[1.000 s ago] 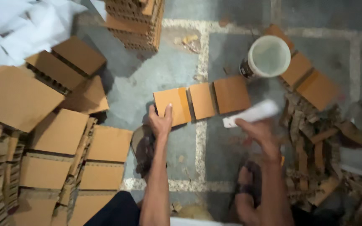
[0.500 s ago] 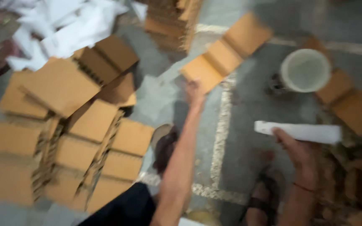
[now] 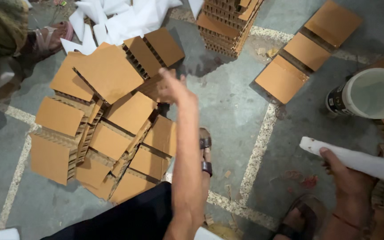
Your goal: The person applies glue to the edges of flat cardboard pieces using a white bottle and presses them together to form small box structures. They repeatedly pick up pieces, apply adhesive, fold the cardboard, and secure the joints to create finished boxes.
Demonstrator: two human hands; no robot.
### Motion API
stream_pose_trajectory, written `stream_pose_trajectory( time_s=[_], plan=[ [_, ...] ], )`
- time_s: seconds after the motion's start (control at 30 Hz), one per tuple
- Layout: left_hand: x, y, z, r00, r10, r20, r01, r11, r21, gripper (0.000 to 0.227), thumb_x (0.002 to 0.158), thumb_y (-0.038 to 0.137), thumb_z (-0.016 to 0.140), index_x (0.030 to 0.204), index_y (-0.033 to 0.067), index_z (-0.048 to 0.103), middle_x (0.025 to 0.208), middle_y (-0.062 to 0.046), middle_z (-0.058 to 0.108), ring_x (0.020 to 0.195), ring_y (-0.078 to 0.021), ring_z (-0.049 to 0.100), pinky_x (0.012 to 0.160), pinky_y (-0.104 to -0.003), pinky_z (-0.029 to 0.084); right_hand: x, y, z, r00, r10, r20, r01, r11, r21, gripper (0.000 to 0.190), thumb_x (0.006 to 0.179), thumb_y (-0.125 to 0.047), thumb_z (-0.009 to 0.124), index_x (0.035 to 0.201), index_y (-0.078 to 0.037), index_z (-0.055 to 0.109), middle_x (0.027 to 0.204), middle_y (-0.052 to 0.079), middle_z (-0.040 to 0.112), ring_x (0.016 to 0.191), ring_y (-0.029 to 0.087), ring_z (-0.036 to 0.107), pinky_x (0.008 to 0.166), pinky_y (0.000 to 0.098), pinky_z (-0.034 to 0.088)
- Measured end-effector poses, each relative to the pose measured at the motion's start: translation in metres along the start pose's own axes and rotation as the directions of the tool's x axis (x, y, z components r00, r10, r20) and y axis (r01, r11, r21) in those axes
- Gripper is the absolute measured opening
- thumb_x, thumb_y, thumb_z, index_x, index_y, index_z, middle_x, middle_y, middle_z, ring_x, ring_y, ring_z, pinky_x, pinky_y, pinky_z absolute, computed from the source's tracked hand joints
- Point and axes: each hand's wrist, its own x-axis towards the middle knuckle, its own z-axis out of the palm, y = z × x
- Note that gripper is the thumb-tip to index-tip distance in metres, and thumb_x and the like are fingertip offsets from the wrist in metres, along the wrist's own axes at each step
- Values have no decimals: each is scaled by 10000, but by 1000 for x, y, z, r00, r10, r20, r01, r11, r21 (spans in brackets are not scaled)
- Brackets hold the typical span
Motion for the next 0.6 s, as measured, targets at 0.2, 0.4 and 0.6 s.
stream_pose_trajectory(
  time_s=[0.2, 0.4, 0.6],
  plan=[
    [71, 11, -1, 991, -20, -132, 20, 1000, 0, 646, 951, 393, 683, 1391, -37, 485, 1231, -192, 593, 1003, -271, 613, 814, -431, 547, -9, -30, 2, 995, 31, 92, -29, 999, -19, 277, 908, -239, 825, 936, 28, 757, 805, 123, 716, 690, 198, 653, 654, 333, 503],
    [69, 5, -18, 984, 132, -117, -119, 987, 108, 606, 990, 383, 681, 1361, -84, 575, 1249, -221, 639, 1020, -304, 616, 842, -455, 515, -17, -42, -3, 999, 27, -23, -19, 952, 305, 228, 892, -182, 828, 990, -9, 716, 856, 63, 697, 725, 151, 642, 647, 299, 501],
    [-99, 13, -54, 986, 89, 143, -87, 996, -14, 494, 992, 294, 614, 1384, 12, 511, 1370, -142, 585, 1181, -263, 621, 1004, -421, 545, -2, -40, -51, 968, 65, -242, 107, 765, 635, 293, 887, -106, 846, 1082, -42, 638, 925, 56, 679, 733, 153, 633, 637, 288, 519]
  ],
)
